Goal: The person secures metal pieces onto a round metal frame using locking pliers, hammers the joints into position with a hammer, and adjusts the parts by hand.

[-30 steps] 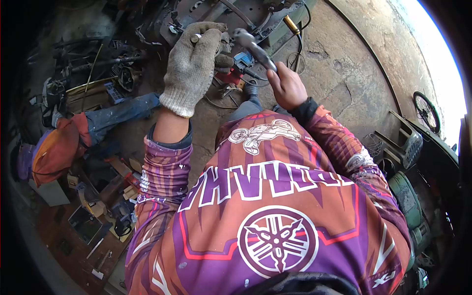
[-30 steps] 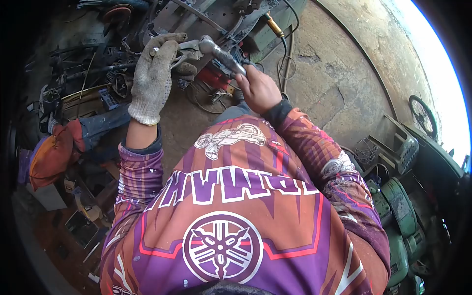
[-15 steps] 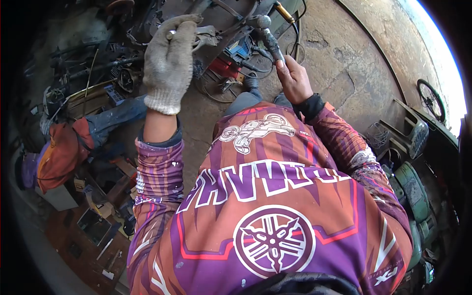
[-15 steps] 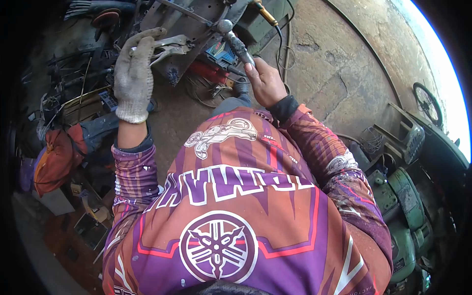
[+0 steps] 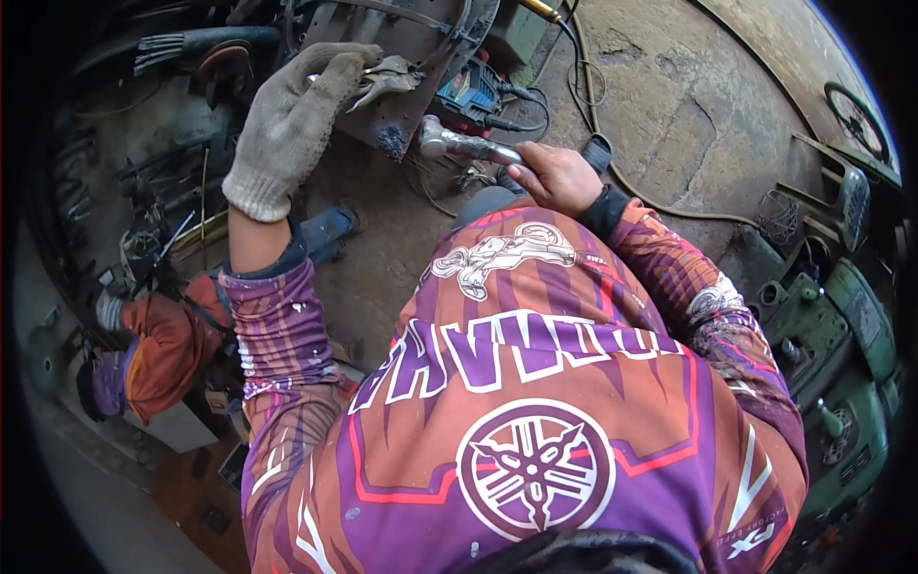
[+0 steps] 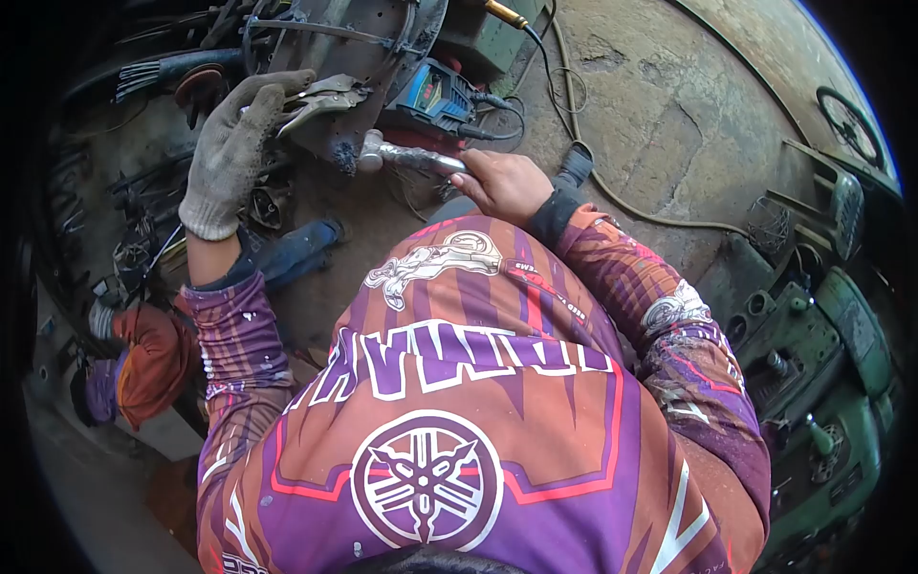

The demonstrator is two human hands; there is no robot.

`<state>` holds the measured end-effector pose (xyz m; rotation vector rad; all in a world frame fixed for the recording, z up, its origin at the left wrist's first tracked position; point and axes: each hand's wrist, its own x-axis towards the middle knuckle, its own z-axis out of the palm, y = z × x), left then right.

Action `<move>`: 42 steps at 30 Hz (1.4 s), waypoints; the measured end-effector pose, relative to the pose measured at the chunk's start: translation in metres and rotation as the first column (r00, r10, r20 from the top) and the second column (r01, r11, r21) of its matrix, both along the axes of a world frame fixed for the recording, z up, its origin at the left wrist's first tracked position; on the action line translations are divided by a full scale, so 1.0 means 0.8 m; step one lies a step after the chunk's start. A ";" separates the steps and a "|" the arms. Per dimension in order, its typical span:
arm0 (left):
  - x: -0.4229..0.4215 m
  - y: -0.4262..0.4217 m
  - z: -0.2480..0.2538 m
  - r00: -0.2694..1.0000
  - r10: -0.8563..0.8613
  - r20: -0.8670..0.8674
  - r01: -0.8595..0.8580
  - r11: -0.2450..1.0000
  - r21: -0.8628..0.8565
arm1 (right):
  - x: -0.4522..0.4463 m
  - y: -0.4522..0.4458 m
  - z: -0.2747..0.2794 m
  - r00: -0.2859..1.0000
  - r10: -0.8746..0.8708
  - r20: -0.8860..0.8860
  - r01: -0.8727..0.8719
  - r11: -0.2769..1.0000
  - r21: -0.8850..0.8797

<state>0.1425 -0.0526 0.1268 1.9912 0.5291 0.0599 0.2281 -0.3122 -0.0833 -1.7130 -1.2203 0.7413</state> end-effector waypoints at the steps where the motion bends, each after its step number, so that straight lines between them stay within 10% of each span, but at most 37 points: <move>1: 0.002 0.013 -0.002 0.991 -0.132 -0.025 0.133 0.987 0.085 | -0.011 0.008 0.002 0.999 0.001 0.048 -0.002 1.000 0.028; 5: 0.012 0.021 0.022 0.897 -0.389 -0.209 0.420 0.898 0.131 | -0.049 0.039 0.012 0.992 -0.097 0.084 0.099 0.995 -0.013; 15: 0.013 0.023 0.035 0.855 -0.496 -0.151 0.504 0.864 0.015 | -0.096 0.096 0.036 0.905 -0.402 0.137 0.390 0.914 0.109; 19: 0.009 0.005 0.040 0.875 -0.470 -0.115 0.476 0.879 0.026 | -0.106 0.094 0.044 0.885 -0.451 0.116 0.465 0.870 -0.166; 25: 0.007 0.004 0.043 0.829 -0.525 -0.192 0.552 0.824 0.129 | -0.123 0.085 0.051 0.883 -0.448 0.144 0.413 0.885 0.215; 29: 0.003 -0.008 0.060 0.837 -0.512 -0.193 0.542 0.825 0.163 | -0.109 0.089 0.035 0.884 -0.448 0.136 0.465 0.874 -0.143; 34: 0.014 0.015 0.030 0.819 -0.562 -0.119 0.574 0.800 0.175 | -0.131 0.089 0.060 0.905 -0.408 0.123 0.401 0.913 0.079; 42: 0.020 0.011 0.047 0.787 -0.562 -0.252 0.616 0.698 0.366 | -0.111 0.095 0.043 0.895 -0.433 0.112 0.445 0.883 -0.146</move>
